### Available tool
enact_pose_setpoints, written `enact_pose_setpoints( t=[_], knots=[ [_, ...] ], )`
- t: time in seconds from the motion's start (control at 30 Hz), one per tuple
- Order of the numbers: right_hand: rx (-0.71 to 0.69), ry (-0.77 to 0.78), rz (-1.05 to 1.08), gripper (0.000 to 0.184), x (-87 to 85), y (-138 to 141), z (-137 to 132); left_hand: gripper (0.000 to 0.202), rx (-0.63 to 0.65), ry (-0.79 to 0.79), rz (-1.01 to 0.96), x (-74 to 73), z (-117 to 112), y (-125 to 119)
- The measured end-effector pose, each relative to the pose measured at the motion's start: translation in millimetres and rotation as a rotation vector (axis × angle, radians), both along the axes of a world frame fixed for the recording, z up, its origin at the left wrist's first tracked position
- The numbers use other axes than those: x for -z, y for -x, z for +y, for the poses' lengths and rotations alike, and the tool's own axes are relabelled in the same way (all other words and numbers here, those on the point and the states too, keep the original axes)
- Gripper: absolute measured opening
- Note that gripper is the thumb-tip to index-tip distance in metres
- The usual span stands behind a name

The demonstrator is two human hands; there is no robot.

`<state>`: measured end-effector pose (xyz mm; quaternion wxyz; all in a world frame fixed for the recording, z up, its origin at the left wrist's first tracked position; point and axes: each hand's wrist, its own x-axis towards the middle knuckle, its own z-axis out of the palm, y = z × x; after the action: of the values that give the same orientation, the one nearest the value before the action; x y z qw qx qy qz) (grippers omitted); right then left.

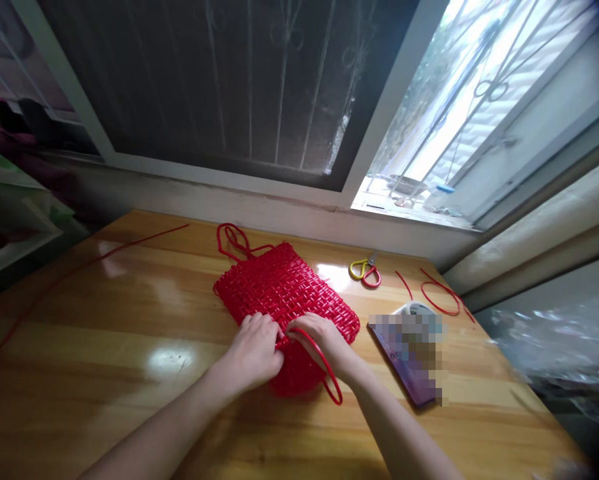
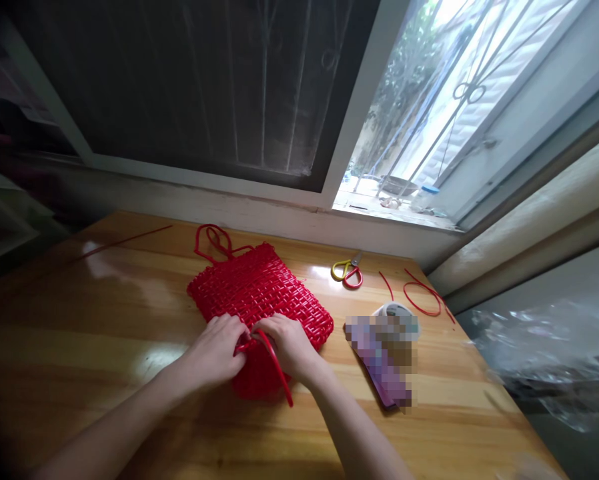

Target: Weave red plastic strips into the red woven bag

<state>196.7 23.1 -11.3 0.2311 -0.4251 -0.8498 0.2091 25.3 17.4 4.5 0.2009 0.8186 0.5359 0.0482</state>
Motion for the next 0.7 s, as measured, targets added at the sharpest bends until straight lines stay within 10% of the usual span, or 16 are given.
enact_pose_setpoints(
  t=[0.7],
  knots=[
    [-0.142, -0.244, 0.059, 0.022, 13.6, -10.6, -19.7, 0.018, -0.112, 0.008, -0.02, 7.9, 2.2, -4.7]
  ],
)
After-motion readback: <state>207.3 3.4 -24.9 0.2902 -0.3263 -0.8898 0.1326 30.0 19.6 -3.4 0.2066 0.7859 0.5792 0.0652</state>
